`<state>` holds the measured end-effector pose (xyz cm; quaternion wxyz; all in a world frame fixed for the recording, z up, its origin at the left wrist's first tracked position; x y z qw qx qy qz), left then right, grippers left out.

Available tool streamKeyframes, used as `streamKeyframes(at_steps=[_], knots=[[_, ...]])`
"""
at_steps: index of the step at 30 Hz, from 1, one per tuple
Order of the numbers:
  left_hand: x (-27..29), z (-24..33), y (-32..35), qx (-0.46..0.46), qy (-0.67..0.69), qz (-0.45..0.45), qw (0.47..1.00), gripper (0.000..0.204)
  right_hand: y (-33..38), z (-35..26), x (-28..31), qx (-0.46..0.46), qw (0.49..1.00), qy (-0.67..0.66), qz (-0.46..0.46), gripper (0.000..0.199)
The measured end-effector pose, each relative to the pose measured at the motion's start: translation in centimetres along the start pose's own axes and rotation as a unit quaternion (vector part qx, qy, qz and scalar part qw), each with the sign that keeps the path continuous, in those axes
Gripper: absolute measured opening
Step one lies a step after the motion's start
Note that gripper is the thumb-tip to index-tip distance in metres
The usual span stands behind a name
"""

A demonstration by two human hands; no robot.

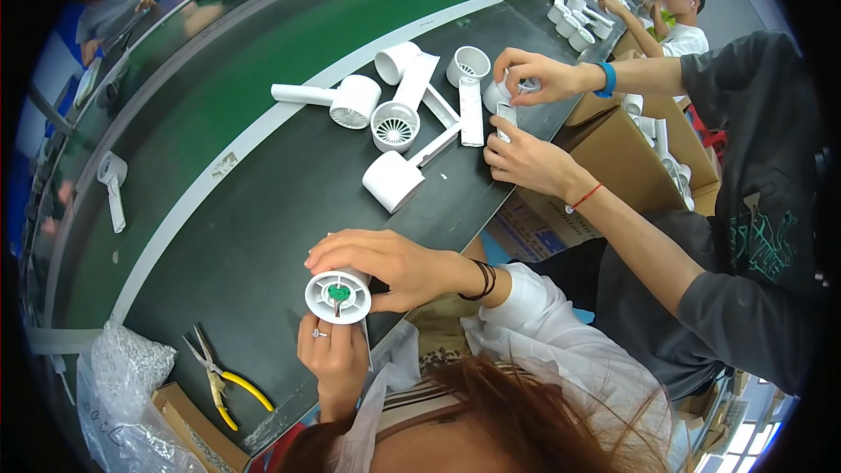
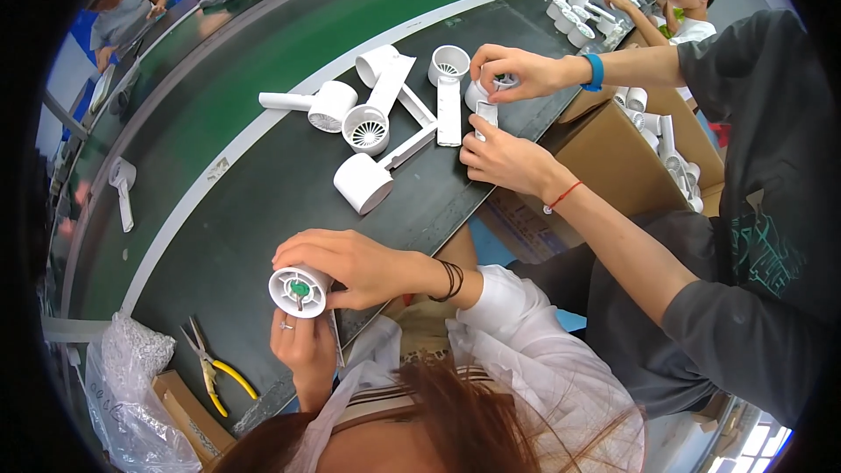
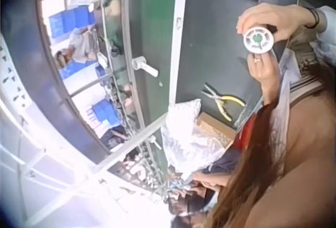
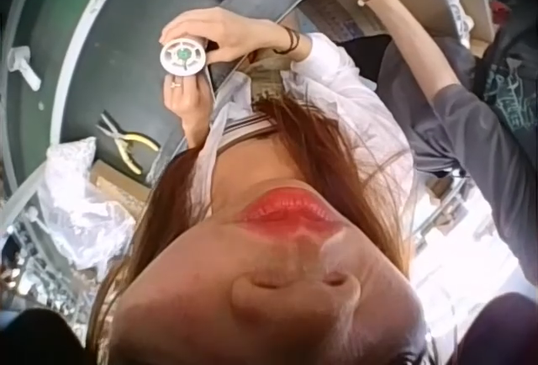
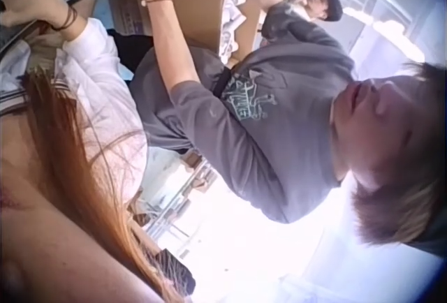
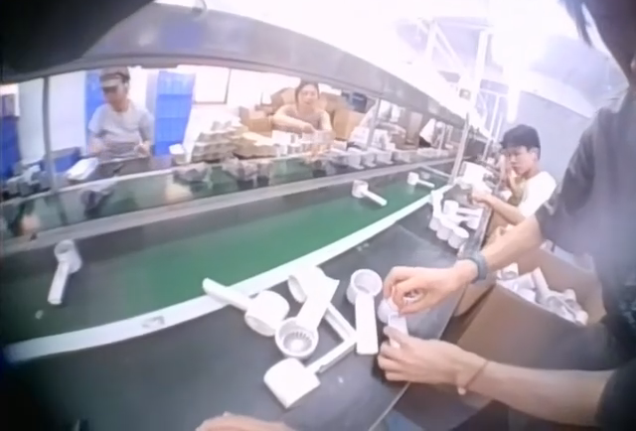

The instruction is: The person assembles the components of a small handheld fan by hand, connecting the fan head to the fan handle with wires, using pliers to secure the connections.

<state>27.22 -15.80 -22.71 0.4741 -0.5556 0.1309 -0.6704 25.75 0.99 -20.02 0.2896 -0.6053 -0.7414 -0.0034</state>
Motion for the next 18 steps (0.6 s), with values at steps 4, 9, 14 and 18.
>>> streamKeyframes(at_steps=[4,9,14,18], knots=[[-0.30,-0.10,0.00,-0.007,-0.013,0.015,1.000,0.018,-0.08,-0.07,0.04,0.008,1.000,-0.003,0.008,0.049],[-0.21,0.01,-0.27,-0.006,-0.021,0.020,1.000,0.017,-0.22,0.08,-0.06,0.023,1.000,-0.011,0.018,0.049],[-0.23,0.10,-0.41,-0.005,-0.020,0.020,1.000,0.018,-0.18,-0.01,0.00,0.014,1.000,-0.012,0.019,0.048],[-0.09,0.21,-0.40,0.006,-0.015,0.011,1.000,0.021,-0.20,-0.04,0.02,0.014,1.000,-0.014,0.020,0.049]])
Point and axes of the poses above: each hand's wrist, its own y-axis away from the middle knuckle, its own x-axis out of the back of the hand, z = x × y, the point moved 1 cm from there along -y, towards the middle knuckle, and after that the axes turned 12 degrees about -x, right-handed, at the moved point
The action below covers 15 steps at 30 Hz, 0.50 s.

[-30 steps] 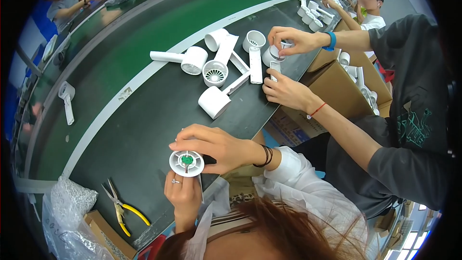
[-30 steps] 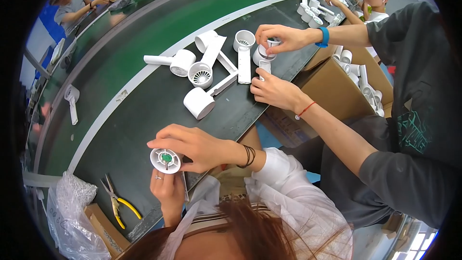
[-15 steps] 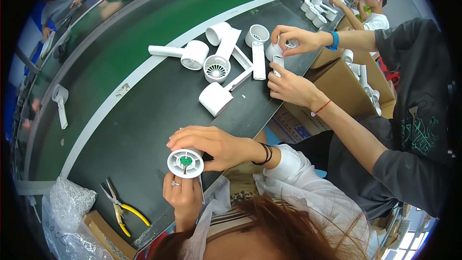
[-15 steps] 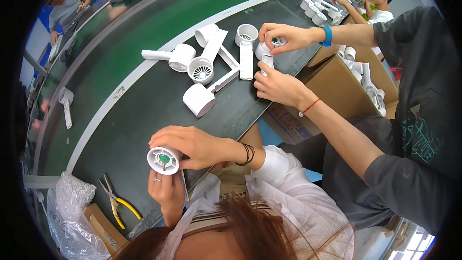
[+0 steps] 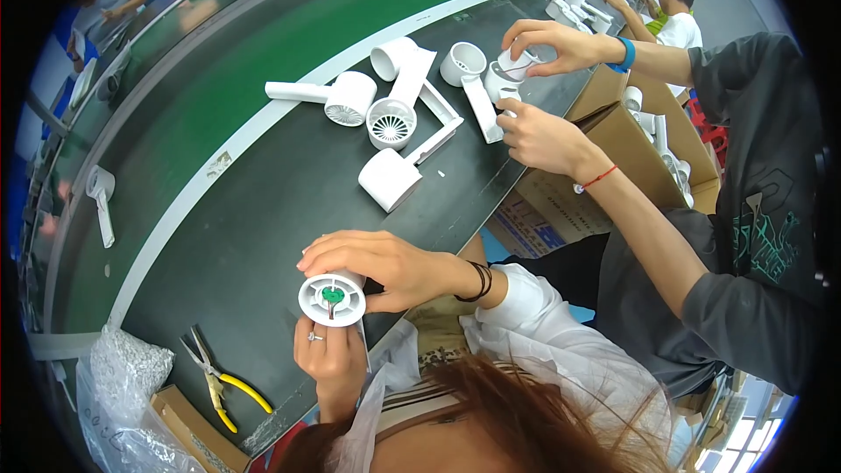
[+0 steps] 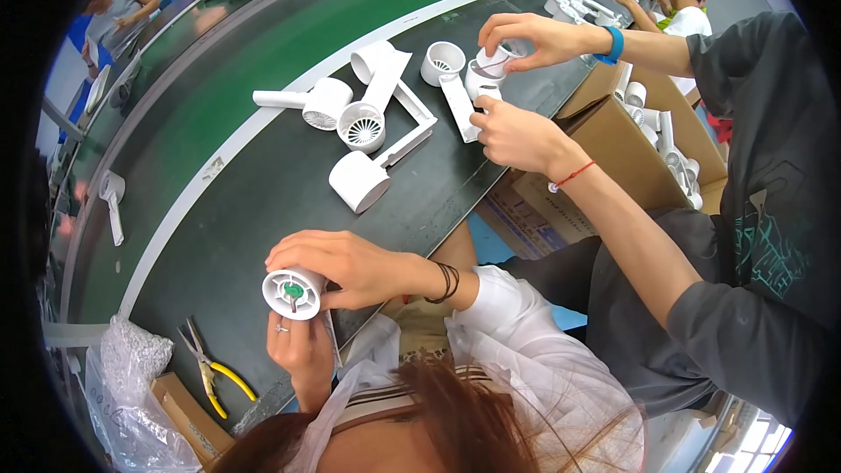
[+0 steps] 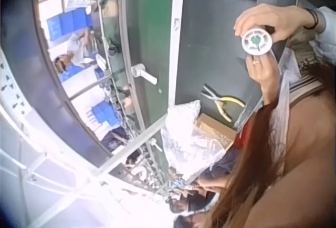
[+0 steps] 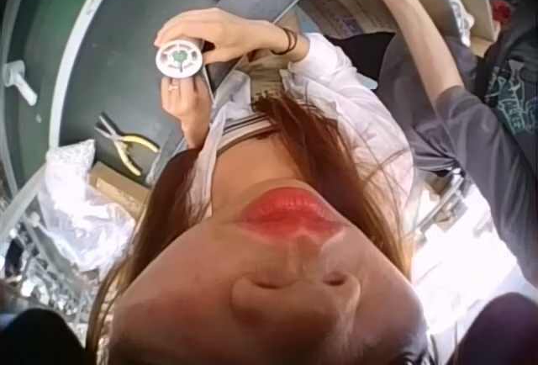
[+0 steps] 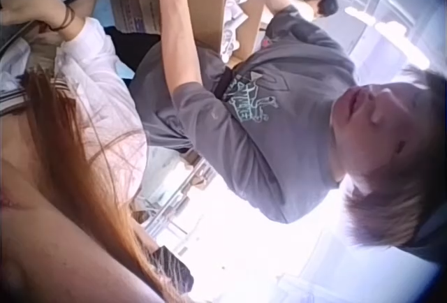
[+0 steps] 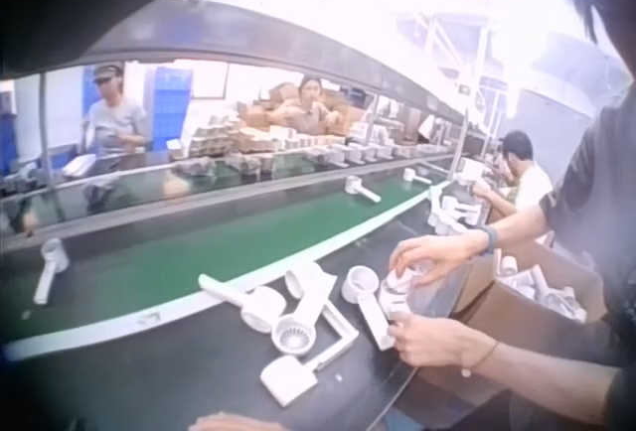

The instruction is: The person assembles the components of a small handheld fan by hand, connecting the fan head to the fan handle with wires, using pliers to secure the connections.

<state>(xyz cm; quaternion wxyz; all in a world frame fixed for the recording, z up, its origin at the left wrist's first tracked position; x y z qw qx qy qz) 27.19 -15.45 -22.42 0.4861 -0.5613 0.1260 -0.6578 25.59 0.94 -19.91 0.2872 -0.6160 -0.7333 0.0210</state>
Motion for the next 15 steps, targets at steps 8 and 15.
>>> streamKeyframes(at_steps=[8,15], knots=[[0.21,0.11,-0.08,0.016,0.009,-0.016,1.000,0.023,0.11,0.08,-0.07,-0.002,1.000,-0.009,0.004,0.051],[0.24,0.28,-0.24,0.018,0.007,-0.017,1.000,0.023,0.23,0.14,-0.04,-0.001,1.000,-0.001,0.004,0.052]])
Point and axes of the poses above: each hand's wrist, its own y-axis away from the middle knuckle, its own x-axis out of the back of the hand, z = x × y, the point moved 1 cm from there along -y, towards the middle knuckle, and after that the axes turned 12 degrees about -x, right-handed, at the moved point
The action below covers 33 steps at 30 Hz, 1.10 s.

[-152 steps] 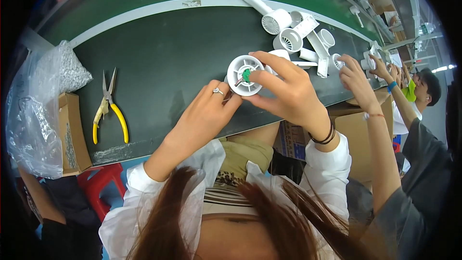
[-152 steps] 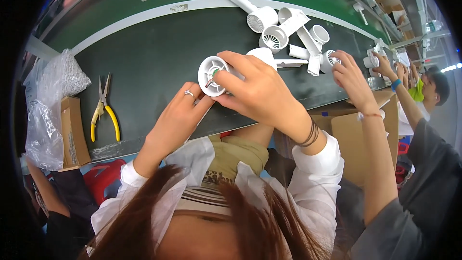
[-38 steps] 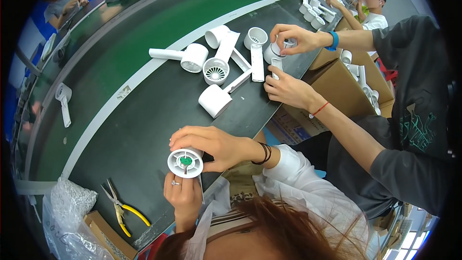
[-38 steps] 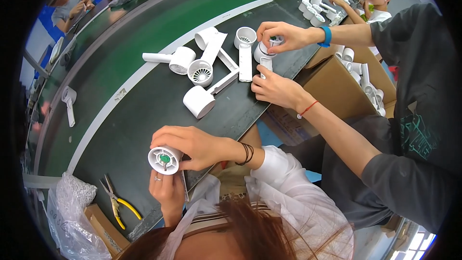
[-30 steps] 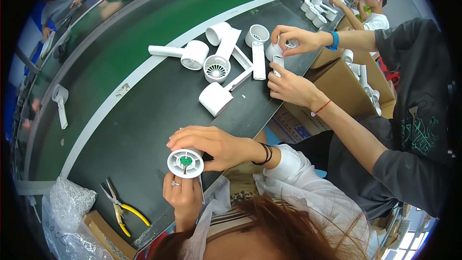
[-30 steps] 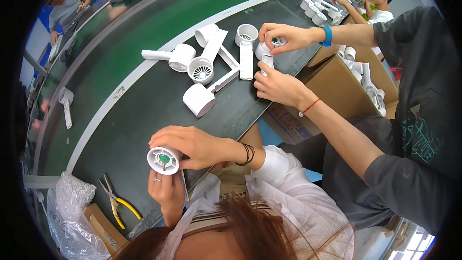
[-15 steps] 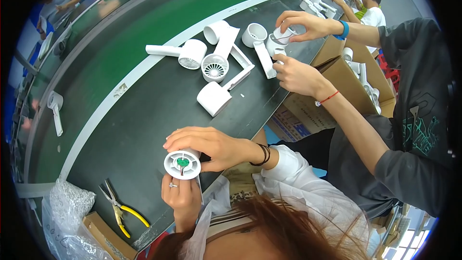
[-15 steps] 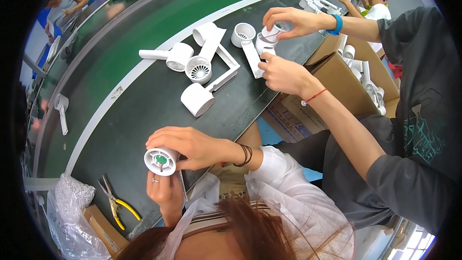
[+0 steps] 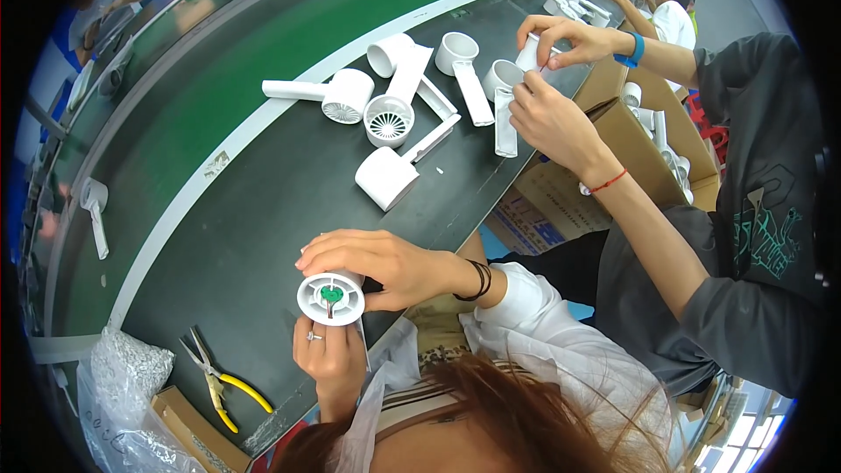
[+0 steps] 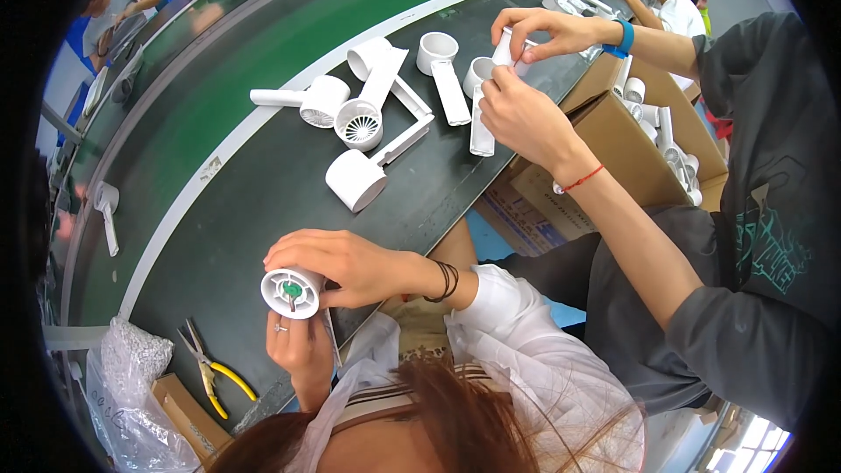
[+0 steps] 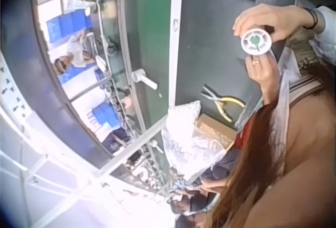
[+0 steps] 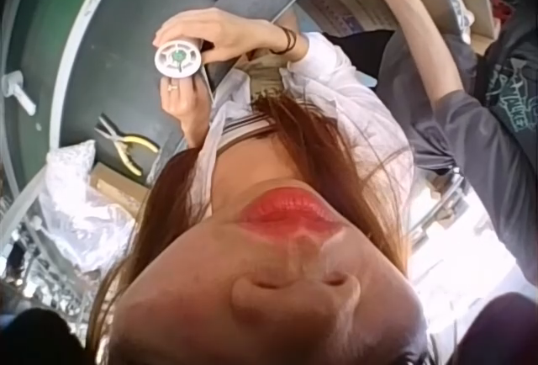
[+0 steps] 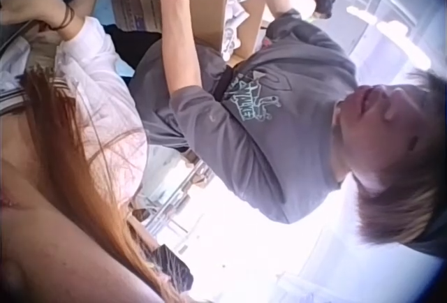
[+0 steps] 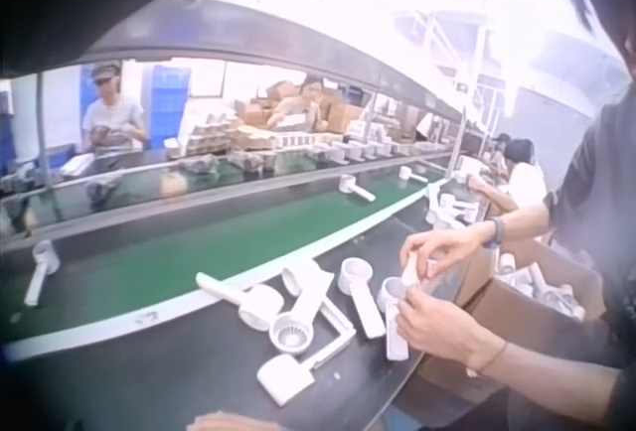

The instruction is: The person assembles the components of a small handheld fan by hand, connecting the fan head to the fan handle with wires, using pliers to secure the connections.

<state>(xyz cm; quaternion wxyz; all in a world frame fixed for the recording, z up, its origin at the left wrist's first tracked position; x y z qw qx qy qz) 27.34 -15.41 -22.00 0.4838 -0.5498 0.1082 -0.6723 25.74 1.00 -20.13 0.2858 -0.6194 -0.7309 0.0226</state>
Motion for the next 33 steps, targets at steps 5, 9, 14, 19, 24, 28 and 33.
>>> streamKeyframes(at_steps=[5,9,14,19,24,28,33], knots=[[-0.09,0.02,0.08,0.000,0.001,-0.001,1.000,0.022,0.08,0.05,0.02,-0.006,1.000,-0.009,0.000,0.052],[-0.01,0.00,0.04,0.001,-0.003,-0.003,1.000,0.021,-0.05,0.19,-0.08,-0.003,1.000,-0.013,-0.004,0.052],[0.04,0.04,-0.08,0.007,-0.005,-0.011,1.000,0.021,-0.07,0.50,-0.19,0.006,1.000,-0.018,-0.001,0.054],[-0.26,-0.07,-0.24,-0.019,-0.015,0.017,1.000,0.015,-0.11,0.38,-0.22,0.005,1.000,-0.022,0.003,0.053],[-0.14,0.18,-0.20,-0.014,-0.016,0.010,1.000,0.016,-0.05,0.23,-0.22,0.005,1.000,-0.015,0.004,0.052],[-0.17,0.17,-0.20,-0.016,-0.011,0.013,1.000,0.016,-0.03,0.06,-0.04,0.001,1.000,-0.013,0.005,0.052],[-0.10,0.10,-0.26,-0.014,-0.013,0.010,1.000,0.017,-0.08,0.29,-0.19,0.002,1.000,-0.017,0.006,0.051]])
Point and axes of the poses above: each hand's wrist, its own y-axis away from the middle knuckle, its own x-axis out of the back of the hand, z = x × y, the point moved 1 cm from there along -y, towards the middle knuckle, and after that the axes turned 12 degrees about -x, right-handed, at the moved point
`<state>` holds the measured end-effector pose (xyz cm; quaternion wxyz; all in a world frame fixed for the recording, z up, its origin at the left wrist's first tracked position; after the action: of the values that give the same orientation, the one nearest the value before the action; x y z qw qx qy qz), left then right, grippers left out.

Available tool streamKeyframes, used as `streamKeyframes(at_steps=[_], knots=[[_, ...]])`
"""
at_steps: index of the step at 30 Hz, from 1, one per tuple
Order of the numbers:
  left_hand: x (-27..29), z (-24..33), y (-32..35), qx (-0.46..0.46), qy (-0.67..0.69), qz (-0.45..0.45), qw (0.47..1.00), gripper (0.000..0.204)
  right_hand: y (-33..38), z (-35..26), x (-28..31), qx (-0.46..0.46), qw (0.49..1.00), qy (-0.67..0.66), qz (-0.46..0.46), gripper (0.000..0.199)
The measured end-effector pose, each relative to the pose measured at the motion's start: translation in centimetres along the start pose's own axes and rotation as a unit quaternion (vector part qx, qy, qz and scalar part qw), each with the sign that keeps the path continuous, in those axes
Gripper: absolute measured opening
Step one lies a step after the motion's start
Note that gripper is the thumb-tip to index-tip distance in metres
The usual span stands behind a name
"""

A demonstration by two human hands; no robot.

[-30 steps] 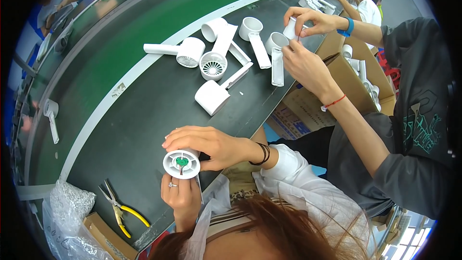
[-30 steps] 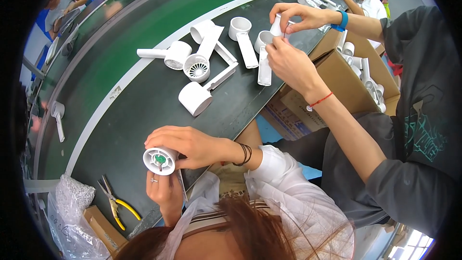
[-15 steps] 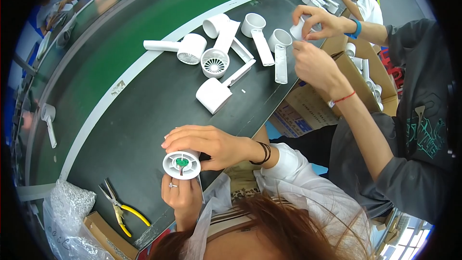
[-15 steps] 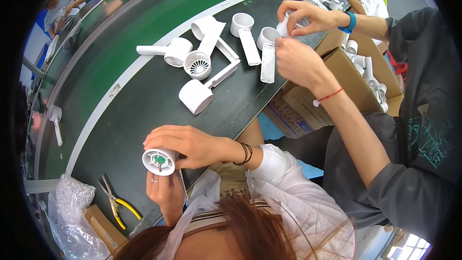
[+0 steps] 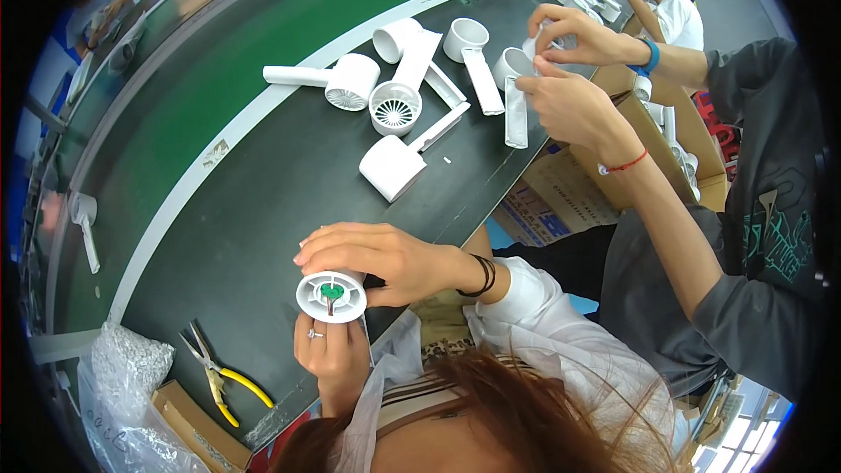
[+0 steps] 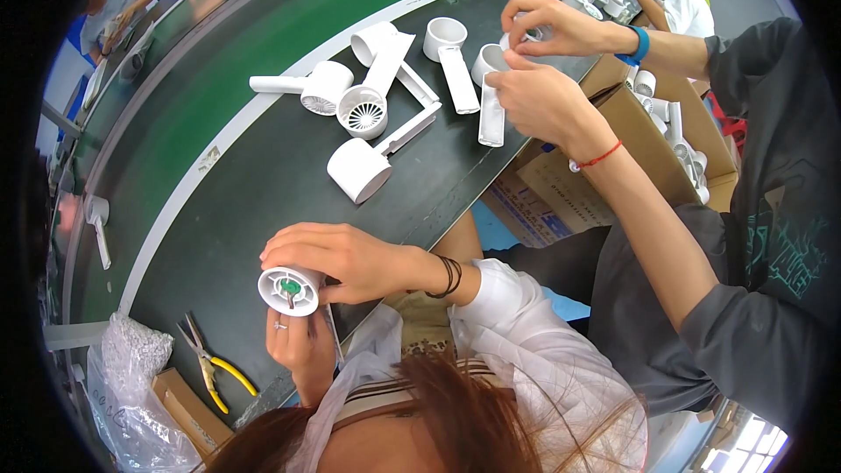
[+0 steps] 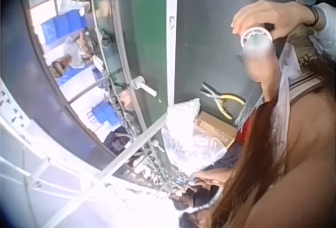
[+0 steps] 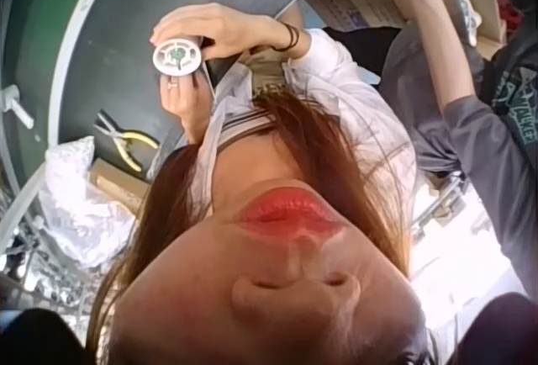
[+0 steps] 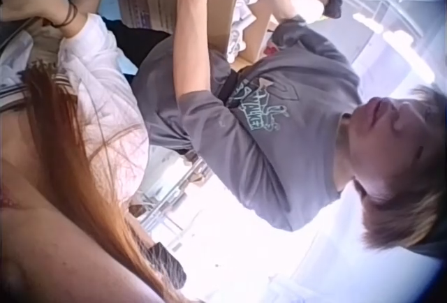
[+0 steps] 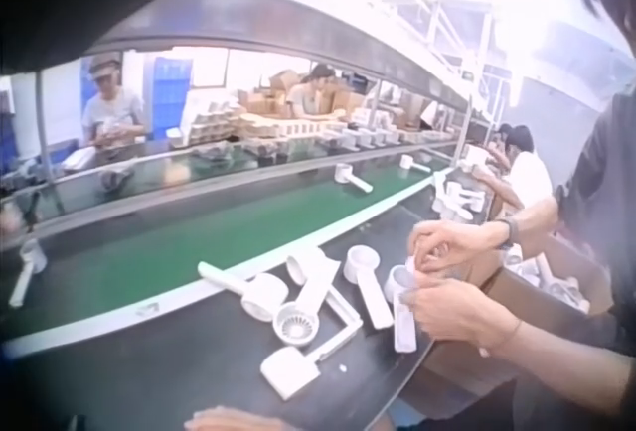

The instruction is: The person assembles the components of a small handheld fan by hand, connecting the fan head to the fan handle with wires, using pliers to secure the connections.

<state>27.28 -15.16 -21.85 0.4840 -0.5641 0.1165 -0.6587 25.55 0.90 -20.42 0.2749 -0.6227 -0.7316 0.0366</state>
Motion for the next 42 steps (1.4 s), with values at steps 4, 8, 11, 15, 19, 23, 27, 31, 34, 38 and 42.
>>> streamKeyframes(at_steps=[4,8,11,15,19,23,27,31,34,38,42], knots=[[-0.20,-0.07,0.14,-0.001,-0.003,0.010,1.000,0.016,0.05,-0.04,-0.02,-0.002,1.000,0.001,0.000,0.051],[0.23,0.21,0.28,0.031,0.003,-0.017,0.999,0.022,0.03,-0.21,0.02,-0.001,1.000,-0.001,0.000,0.051],[0.22,0.24,0.27,0.028,0.005,-0.015,0.999,0.022,0.06,-0.20,0.04,-0.001,1.000,0.004,-0.001,0.051],[0.18,0.25,0.32,0.030,-0.001,-0.017,0.999,0.022,0.01,-0.06,-0.03,0.001,1.000,-0.003,0.001,0.051],[0.15,0.29,0.31,0.034,0.001,-0.014,0.999,0.023,0.00,-0.13,0.08,0.004,1.000,0.006,0.000,0.051],[0.19,0.25,0.22,0.035,0.003,-0.016,0.999,0.023,0.04,-0.03,-0.03,0.003,1.000,-0.002,0.000,0.051],[0.23,0.32,0.14,0.034,0.003,-0.014,0.999,0.022,0.10,-0.10,0.04,0.000,1.000,-0.007,-0.002,0.051],[0.26,0.41,0.03,0.035,0.000,-0.012,0.999,0.021,0.09,-0.17,-0.03,0.005,1.000,-0.004,0.009,0.054],[0.27,0.44,-0.02,0.028,-0.004,-0.007,1.000,0.021,0.13,-0.09,-0.11,0.009,1.000,-0.006,0.018,0.057],[0.18,0.42,0.14,0.031,-0.003,-0.007,0.999,0.021,0.18,-0.12,-0.09,0.012,1.000,-0.005,0.020,0.056],[0.29,0.42,0.30,0.035,-0.009,-0.017,0.999,0.022,0.16,-0.28,-0.06,0.013,1.000,-0.001,0.021,0.056]])
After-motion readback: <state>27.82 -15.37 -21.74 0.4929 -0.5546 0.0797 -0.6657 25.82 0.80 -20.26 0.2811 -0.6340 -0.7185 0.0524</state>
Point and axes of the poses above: each hand's wrist, its own y-axis away from the middle knuckle, its own x-axis out of the back of the hand, z = x × y, the point moved 1 cm from there along -y, towards the middle knuckle, and after that the axes turned 12 degrees about -x, right-handed, at the moved point
